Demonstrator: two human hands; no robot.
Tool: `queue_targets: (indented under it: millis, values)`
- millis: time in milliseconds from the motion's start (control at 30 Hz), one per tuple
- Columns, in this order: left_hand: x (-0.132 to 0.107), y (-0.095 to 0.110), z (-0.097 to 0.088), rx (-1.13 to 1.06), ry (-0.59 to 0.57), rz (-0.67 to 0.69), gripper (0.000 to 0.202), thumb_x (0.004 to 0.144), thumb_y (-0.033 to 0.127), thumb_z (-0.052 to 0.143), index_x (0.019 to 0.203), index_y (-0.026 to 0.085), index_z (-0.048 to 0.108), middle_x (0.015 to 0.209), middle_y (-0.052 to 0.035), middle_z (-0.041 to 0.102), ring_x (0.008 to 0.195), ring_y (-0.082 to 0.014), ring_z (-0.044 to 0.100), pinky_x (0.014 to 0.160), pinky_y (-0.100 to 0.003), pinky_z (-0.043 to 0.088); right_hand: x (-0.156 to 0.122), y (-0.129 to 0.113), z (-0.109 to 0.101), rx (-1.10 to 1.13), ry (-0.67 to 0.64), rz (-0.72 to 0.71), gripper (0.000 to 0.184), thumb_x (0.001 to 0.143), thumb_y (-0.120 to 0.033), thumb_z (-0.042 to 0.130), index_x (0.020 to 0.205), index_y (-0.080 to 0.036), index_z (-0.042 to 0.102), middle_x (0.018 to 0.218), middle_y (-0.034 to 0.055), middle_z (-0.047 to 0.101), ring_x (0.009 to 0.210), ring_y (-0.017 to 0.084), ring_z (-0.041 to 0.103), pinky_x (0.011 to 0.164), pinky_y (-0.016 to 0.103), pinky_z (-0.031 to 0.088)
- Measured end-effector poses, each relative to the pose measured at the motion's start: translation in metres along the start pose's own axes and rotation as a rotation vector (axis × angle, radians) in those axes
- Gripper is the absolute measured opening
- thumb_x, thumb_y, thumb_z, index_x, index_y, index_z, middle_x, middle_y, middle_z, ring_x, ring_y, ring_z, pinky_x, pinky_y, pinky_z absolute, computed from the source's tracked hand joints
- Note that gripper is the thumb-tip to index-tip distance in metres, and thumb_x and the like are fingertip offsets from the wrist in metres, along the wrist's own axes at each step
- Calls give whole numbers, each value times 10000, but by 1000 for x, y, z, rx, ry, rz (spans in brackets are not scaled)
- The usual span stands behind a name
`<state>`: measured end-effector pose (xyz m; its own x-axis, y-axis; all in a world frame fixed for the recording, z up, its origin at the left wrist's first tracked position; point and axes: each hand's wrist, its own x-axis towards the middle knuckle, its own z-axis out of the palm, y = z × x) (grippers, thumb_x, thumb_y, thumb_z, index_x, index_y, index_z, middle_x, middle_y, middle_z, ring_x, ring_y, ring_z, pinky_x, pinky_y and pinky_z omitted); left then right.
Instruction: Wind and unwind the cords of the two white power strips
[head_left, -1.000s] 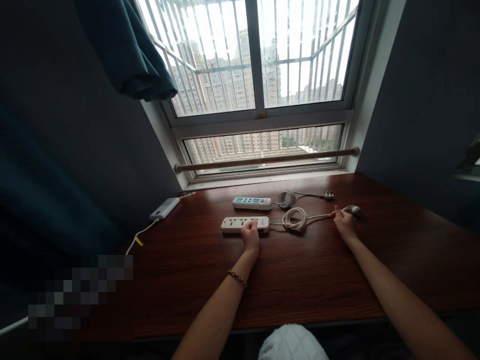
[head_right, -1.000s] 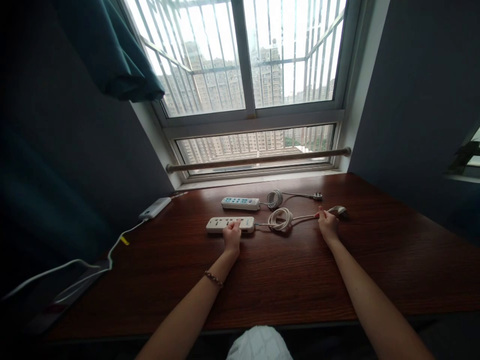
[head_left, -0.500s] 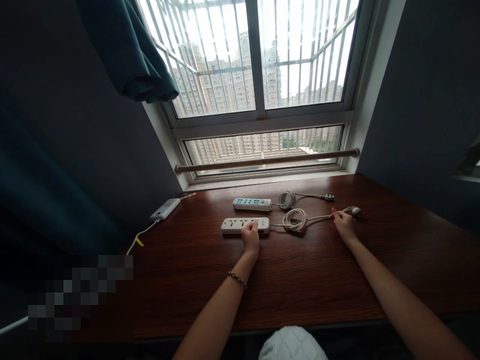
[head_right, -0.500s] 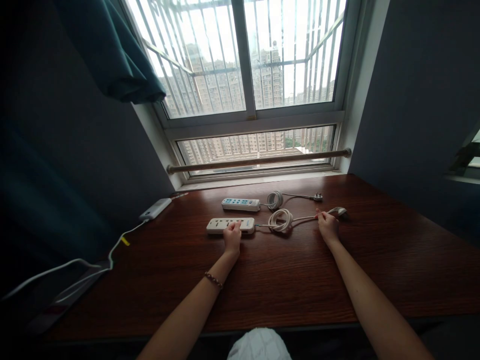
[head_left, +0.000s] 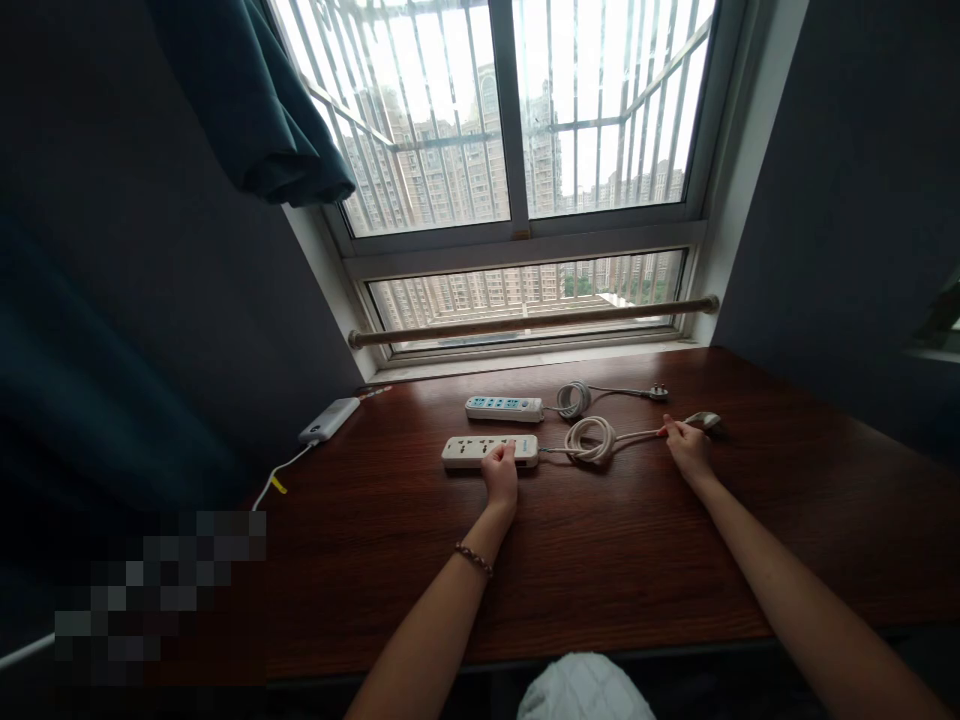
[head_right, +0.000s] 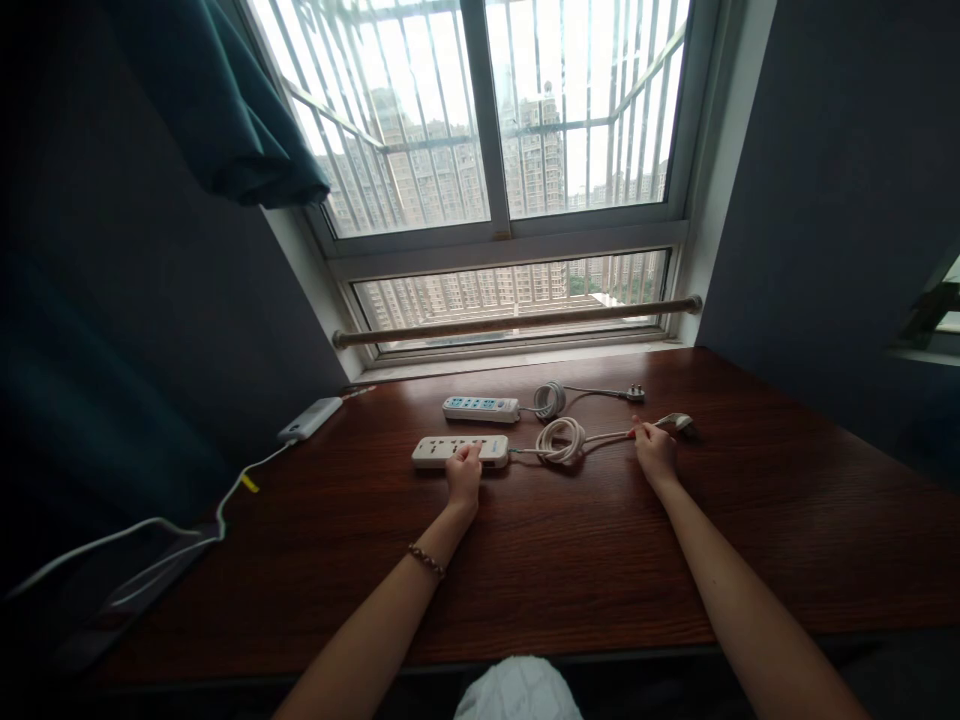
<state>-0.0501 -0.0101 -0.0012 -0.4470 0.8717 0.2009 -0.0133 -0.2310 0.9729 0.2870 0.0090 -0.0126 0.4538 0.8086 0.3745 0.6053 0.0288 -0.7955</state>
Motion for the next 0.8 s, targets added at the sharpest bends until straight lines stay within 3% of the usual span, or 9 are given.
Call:
queue_targets:
  millis: [533, 800]
  values:
    - [2, -4, -1, -1, -8, 2, 336, 689, 409, 587, 495, 167, 459, 475, 53, 371, 501, -87, 342, 529, -231, 289, -2, -3, -1, 41, -12, -1, 670, 767, -724, 322, 643, -155, 654, 493, 57, 571, 508, 185, 516, 571, 286, 362]
    - [1, -2, -1, -3, -12, 2, 366, 688, 428, 588, 485, 173, 423, 472, 59, 351, 495, -81, 317, 517, -230, 272, -1, 0, 1, 52, -19, 21, 659, 776, -713, 322, 642, -158, 650, 492, 51, 567, 513, 182, 516, 567, 281, 361]
